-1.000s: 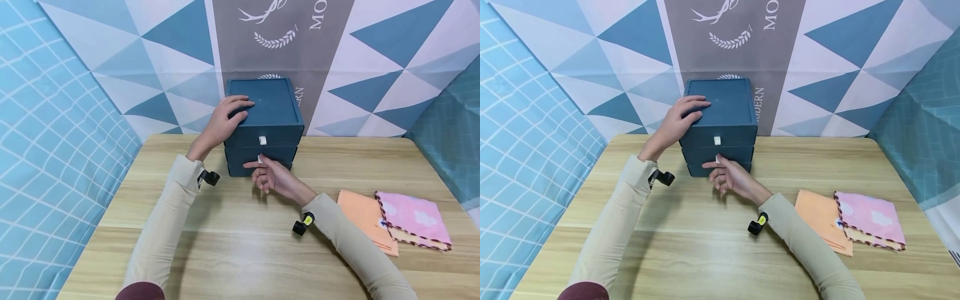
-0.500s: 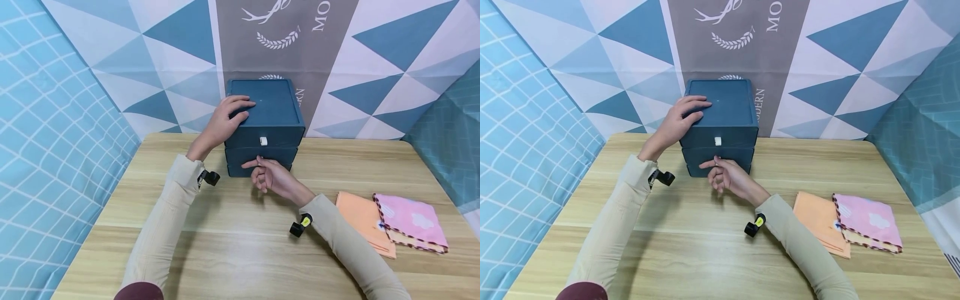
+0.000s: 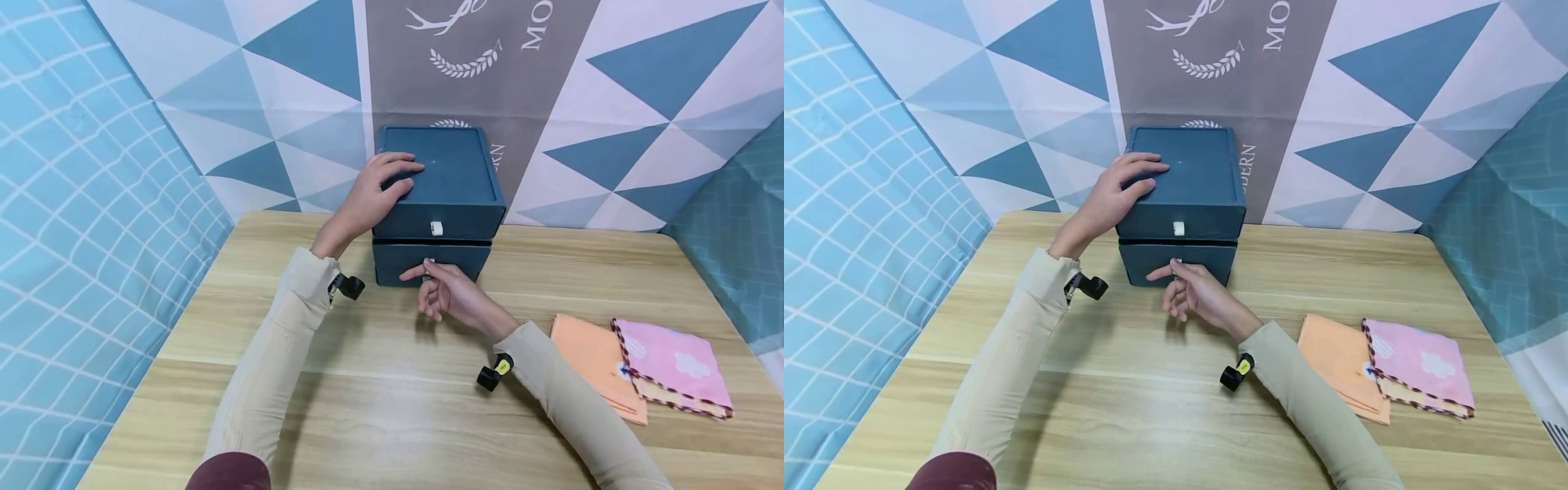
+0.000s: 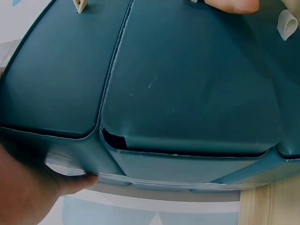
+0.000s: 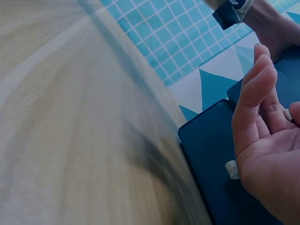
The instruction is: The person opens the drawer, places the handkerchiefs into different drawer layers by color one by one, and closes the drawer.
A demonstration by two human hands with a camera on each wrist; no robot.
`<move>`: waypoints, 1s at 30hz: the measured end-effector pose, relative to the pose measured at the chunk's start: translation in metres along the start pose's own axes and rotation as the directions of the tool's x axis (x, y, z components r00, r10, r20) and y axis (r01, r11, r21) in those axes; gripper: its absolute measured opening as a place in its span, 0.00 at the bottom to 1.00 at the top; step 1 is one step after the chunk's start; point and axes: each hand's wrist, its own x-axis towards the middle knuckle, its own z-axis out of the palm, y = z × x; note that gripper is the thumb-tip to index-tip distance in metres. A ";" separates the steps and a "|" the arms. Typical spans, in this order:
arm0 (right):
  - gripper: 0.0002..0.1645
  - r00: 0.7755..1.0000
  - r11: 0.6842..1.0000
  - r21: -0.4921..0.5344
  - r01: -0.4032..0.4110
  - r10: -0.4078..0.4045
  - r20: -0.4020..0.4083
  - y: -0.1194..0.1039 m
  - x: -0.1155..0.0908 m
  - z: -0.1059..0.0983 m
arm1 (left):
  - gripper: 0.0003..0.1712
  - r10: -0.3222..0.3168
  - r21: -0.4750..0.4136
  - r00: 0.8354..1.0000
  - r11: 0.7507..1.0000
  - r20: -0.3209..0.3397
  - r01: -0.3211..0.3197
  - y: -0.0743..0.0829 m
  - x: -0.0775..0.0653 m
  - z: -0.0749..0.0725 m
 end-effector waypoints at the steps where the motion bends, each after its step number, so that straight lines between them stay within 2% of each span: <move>1: 0.34 1.000 1.000 -0.001 0.000 0.000 0.003 0.001 -0.001 0.000 | 0.21 0.000 -0.002 1.000 1.000 0.000 0.000 0.000 0.000 0.000; 6: 0.35 1.000 1.000 -0.016 0.004 -0.004 0.006 0.002 -0.004 0.001 | 0.21 0.002 -0.005 1.000 1.000 0.004 -0.002 0.001 0.002 0.001; 15: 0.37 1.000 0.994 -0.106 0.011 -0.011 0.000 0.004 -0.012 0.000 | 0.21 0.007 -0.023 1.000 1.000 0.000 -0.007 0.004 0.002 0.004; 30: 0.36 1.000 0.998 -0.061 -0.009 0.011 0.028 0.009 -0.018 0.007 | 0.21 -0.018 -0.024 1.000 1.000 -0.013 0.017 0.002 0.000 0.001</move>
